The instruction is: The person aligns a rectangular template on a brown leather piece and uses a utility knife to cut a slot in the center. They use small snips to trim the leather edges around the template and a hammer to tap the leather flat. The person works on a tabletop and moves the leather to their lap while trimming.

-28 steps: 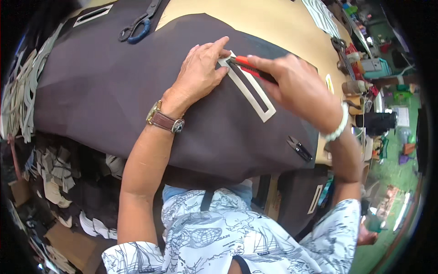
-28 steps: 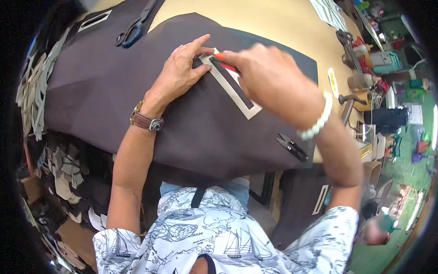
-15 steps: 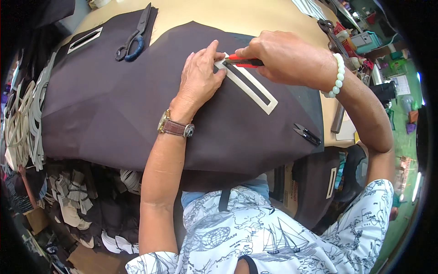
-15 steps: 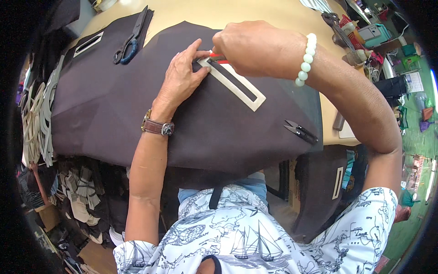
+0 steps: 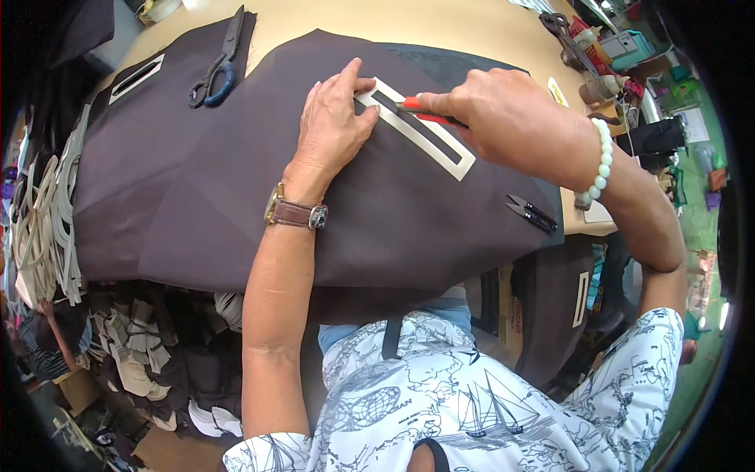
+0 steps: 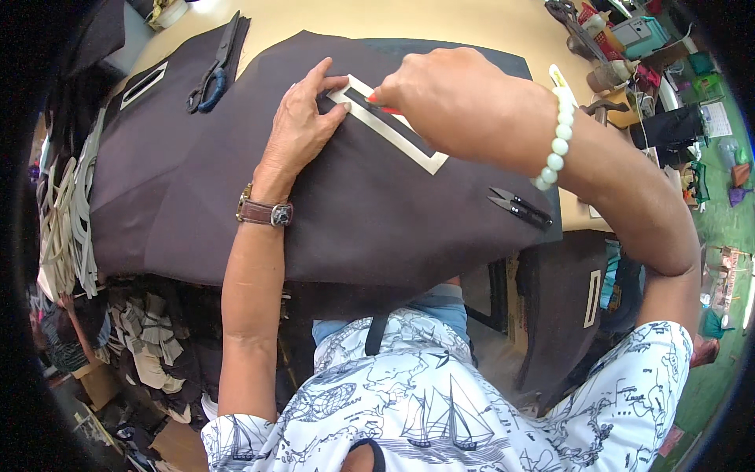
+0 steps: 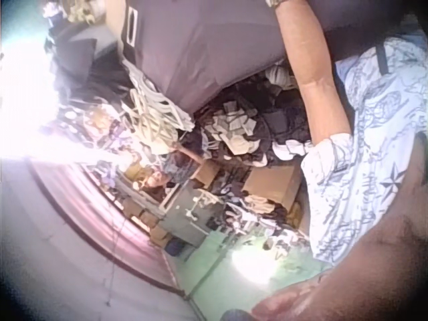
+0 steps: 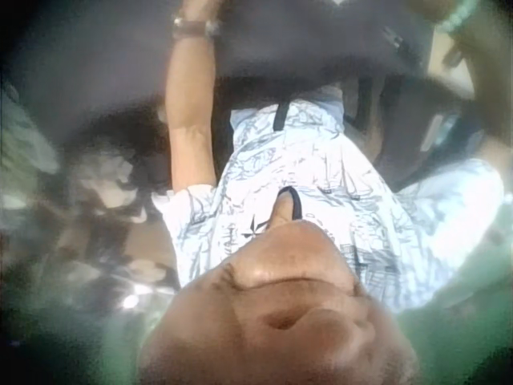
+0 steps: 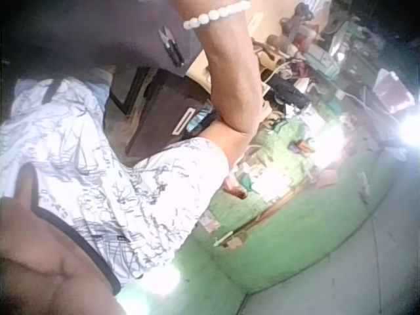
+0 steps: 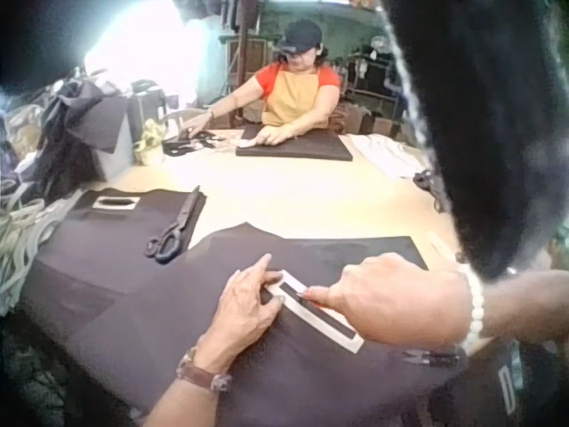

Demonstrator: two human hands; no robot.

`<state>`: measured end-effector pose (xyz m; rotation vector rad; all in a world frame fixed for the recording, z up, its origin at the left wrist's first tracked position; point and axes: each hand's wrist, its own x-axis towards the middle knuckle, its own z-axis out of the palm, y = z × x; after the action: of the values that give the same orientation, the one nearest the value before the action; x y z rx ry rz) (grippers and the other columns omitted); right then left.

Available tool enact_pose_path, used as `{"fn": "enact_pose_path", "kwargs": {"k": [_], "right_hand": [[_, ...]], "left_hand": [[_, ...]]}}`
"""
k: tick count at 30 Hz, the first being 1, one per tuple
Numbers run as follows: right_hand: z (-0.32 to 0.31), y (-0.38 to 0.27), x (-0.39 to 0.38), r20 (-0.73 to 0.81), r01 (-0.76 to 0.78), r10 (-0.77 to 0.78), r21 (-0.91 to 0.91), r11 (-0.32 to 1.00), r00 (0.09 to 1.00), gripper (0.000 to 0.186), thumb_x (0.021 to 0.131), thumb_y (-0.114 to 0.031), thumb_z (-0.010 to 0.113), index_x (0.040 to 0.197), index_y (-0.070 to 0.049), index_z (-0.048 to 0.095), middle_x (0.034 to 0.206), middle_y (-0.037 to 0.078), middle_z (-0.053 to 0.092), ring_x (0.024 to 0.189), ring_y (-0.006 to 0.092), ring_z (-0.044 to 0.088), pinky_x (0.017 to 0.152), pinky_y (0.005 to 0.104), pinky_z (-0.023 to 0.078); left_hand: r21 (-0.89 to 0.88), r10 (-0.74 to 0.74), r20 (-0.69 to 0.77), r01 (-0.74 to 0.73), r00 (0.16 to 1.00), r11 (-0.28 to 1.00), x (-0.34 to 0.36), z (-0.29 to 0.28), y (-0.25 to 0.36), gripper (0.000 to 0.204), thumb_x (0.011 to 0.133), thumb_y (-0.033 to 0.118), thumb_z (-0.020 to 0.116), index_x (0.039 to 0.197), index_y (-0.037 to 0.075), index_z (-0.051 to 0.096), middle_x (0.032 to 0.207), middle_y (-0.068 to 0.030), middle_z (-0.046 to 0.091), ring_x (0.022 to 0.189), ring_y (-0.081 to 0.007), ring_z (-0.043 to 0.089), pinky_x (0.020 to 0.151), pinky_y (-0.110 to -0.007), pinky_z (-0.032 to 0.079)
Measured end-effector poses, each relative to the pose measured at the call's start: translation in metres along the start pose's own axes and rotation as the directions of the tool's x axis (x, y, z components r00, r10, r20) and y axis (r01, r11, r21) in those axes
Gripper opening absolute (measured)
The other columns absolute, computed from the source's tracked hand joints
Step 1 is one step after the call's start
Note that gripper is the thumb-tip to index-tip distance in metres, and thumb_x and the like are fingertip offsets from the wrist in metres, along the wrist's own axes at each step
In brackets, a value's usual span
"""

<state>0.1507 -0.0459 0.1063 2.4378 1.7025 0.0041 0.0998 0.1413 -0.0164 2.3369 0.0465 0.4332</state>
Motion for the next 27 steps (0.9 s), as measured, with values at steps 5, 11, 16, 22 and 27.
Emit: {"fn": "enact_pose_path", "kwargs": {"k": [5,11,16,22,27], "right_hand": [[0.0,-0.009,-0.016,0.069,-0.062,0.065,-0.033,0.998,0.996,0.046,0.079,-0.003,0.059,0.123,-0.015,0.056,0.075,0.013,0.063,0.069,0.0288,0.063,0.06,0.0377,0.05],[0.008,-0.009,-0.043,0.054,-0.086,0.086,-0.004,0.996,0.995,0.06,0.078,0.0,0.057,0.134,-0.022,0.048,0.068,0.012,0.058,0.059,0.0287,0.058,0.054,0.0394,0.045],[0.006,-0.014,-0.069,0.127,-0.161,0.157,0.022,0.987,0.979,0.062,0.076,0.001,0.057,0.134,-0.02,0.047,0.066,0.011,0.056,0.057,0.0265,0.058,0.052,0.0374,0.045],[0.006,-0.021,-0.092,0.073,-0.133,0.132,0.007,0.991,0.989,0.048,0.078,-0.004,0.054,0.126,-0.003,0.052,0.068,0.014,0.059,0.058,0.0261,0.061,0.05,0.0346,0.048],[0.006,-0.021,-0.097,0.078,-0.159,0.154,0.057,0.986,0.985,0.047,0.079,-0.004,0.054,0.126,-0.003,0.052,0.067,0.014,0.058,0.059,0.0259,0.062,0.051,0.0342,0.048]], "left_hand": [[-0.002,-0.047,0.016,0.047,0.999,0.999,0.0,-0.002,0.005,0.059,0.079,0.016,0.064,0.131,-0.001,0.043,0.113,-0.005,0.065,0.102,-0.0243,0.056,0.092,-0.034,0.042],[0.007,0.003,-0.002,-0.003,1.0,1.0,-0.001,0.001,0.004,0.058,0.08,0.016,0.064,0.131,-0.001,0.043,0.115,-0.0047,0.064,0.107,-0.0245,0.055,0.096,-0.034,0.04],[-0.011,-0.027,-0.006,0.027,1.0,1.0,-0.001,-0.003,0.006,0.058,0.081,0.017,0.063,0.132,0.0,0.043,0.116,-0.0051,0.064,0.116,-0.0247,0.053,0.099,-0.035,0.039],[-0.038,-0.103,0.009,0.103,0.995,0.994,-0.002,-0.002,0.014,0.058,0.08,0.016,0.064,0.132,0.001,0.044,0.116,-0.0072,0.063,0.117,-0.0241,0.053,0.097,-0.034,0.041],[-0.065,-0.06,-0.022,0.058,0.998,0.996,0.0,-0.01,0.016,0.061,0.079,0.015,0.066,0.134,0.003,0.043,0.119,-0.0072,0.062,0.117,-0.0214,0.053,0.098,-0.032,0.04]]}}
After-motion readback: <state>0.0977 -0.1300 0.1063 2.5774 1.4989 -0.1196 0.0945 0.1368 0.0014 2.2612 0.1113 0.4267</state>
